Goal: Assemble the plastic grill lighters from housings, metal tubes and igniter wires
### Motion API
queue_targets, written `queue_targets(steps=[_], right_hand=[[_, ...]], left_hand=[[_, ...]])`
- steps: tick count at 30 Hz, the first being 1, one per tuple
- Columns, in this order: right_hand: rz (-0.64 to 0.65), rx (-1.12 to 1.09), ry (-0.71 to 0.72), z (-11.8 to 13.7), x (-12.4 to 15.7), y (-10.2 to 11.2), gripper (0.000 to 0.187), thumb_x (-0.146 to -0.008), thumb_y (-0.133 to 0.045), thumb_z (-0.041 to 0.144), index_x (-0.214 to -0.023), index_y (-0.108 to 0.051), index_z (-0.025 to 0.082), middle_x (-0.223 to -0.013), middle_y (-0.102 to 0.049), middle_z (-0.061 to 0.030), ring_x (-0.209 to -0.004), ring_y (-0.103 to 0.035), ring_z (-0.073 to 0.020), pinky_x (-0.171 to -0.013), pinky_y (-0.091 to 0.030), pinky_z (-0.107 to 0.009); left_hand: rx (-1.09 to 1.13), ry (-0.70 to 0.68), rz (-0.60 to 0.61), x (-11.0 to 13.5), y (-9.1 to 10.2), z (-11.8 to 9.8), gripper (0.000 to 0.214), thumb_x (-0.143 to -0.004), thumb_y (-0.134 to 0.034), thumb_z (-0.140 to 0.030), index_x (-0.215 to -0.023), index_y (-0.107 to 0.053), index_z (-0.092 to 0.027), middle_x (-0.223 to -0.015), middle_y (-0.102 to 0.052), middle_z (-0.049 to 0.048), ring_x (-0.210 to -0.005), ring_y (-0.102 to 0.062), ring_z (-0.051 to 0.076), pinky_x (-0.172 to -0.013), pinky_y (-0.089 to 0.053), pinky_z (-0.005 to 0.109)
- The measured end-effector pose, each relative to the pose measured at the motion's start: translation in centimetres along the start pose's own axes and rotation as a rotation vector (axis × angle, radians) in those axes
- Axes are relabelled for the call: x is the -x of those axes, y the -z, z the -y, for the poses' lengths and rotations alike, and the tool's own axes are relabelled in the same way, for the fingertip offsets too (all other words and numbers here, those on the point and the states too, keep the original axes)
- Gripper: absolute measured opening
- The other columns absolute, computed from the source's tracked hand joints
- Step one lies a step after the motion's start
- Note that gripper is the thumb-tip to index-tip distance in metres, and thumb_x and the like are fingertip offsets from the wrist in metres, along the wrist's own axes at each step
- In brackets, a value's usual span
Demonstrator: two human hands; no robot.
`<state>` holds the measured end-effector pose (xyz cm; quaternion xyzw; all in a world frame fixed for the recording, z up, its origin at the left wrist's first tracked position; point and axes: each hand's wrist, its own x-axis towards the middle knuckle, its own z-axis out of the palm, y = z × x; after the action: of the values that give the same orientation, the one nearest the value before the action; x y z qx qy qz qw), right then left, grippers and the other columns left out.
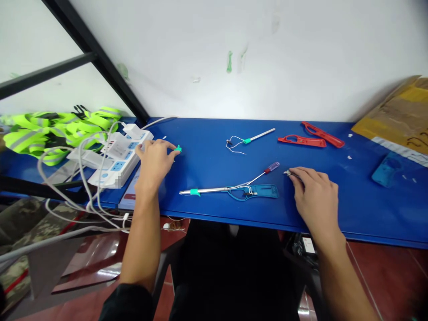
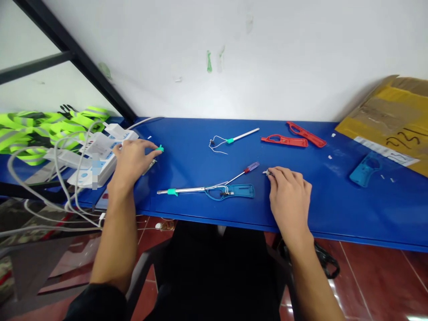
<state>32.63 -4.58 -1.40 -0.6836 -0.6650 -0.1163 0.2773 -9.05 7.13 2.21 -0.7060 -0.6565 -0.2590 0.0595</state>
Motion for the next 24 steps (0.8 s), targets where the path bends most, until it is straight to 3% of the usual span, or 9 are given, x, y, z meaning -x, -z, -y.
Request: queue_targets(steps=[3,5,7,9,14,19,24], right_hand=[[-0.041,-0.109,0.061,1.4,0.0,0.7,0.035,-0.11,-0.054,0.033,-0.138,-0.07,0.019,-0.135,-0.074,-0.0173,-0.119,-0.067,-0.0371,-0.097,-0.052,-0.056],[-0.04,-0.292,0.179,2.9,0.1,1.4,0.041,-0.11,-0.056,0.027,-0.151,-0.062,0.025,-0.143,-0.07,-0.0154,-0.126,-0.068,-0.0325,-0.104,-0.054,-0.052],[0.038,-0.464,0.326,4.5,0.4,2.1,0.051,-0.109,-0.058,0.02,-0.159,-0.054,0.031,-0.147,-0.068,-0.0116,-0.129,-0.069,-0.0265,-0.108,-0.056,-0.045],[0.11,-0.536,0.433,5.7,0.8,2.2,0.057,-0.109,-0.059,0.017,-0.162,-0.05,0.033,-0.146,-0.068,-0.0104,-0.129,-0.069,-0.0243,-0.108,-0.058,-0.042],[0.043,-0.537,0.474,6.2,1.2,1.1,0.054,-0.106,-0.063,0.016,-0.157,-0.056,0.032,-0.136,-0.073,-0.0106,-0.117,-0.074,-0.0245,-0.1,-0.063,-0.043],[0.06,-0.604,0.473,6.2,1.1,0.8,0.047,-0.103,-0.066,0.009,-0.145,-0.065,0.031,-0.125,-0.077,-0.0073,-0.103,-0.074,-0.0205,-0.089,-0.063,-0.037],[0.093,-0.661,0.379,6.4,1.0,1.0,0.036,-0.101,-0.07,0.007,-0.131,-0.065,0.025,-0.11,-0.077,-0.0049,-0.097,-0.072,-0.0183,-0.086,-0.061,-0.034]], left_hand=[[0.203,-0.055,0.004,1.8,2.3,-4.6,0.021,-0.104,-0.07,-0.046,-0.104,-0.079,-0.027,-0.106,-0.082,0.0086,-0.104,-0.073,0.033,-0.103,-0.05,0.057],[0.429,-0.172,0.056,3.9,3.5,-8.4,0.017,-0.104,-0.071,-0.043,-0.108,-0.078,-0.028,-0.109,-0.083,0.0035,-0.1,-0.074,0.026,-0.096,-0.055,0.044],[0.554,-0.315,0.132,6.3,3.8,-11.7,0.014,-0.108,-0.067,-0.038,-0.111,-0.077,-0.029,-0.113,-0.083,-0.0003,-0.101,-0.073,0.022,-0.1,-0.053,0.041],[0.549,-0.432,0.195,8.2,3.3,-13.9,0.018,-0.112,-0.059,-0.031,-0.121,-0.075,-0.028,-0.11,-0.083,-0.0005,-0.094,-0.071,0.02,-0.108,-0.049,0.044],[0.598,-0.393,0.228,9.7,1.3,-14.3,0.03,-0.114,-0.053,-0.024,-0.143,-0.06,-0.028,-0.11,-0.081,0.0019,-0.104,-0.07,0.021,-0.113,-0.045,0.047],[0.647,-0.503,0.31,9.2,0.7,-13.8,0.013,-0.113,-0.055,-0.024,-0.119,-0.066,-0.024,-0.113,-0.077,0.0044,-0.104,-0.067,0.021,-0.102,-0.05,0.041],[0.682,-0.529,0.244,9.0,-0.4,-13.9,0.019,-0.112,-0.058,-0.022,-0.128,-0.068,-0.023,-0.109,-0.076,0.0042,-0.105,-0.066,0.02,-0.099,-0.05,0.038]])
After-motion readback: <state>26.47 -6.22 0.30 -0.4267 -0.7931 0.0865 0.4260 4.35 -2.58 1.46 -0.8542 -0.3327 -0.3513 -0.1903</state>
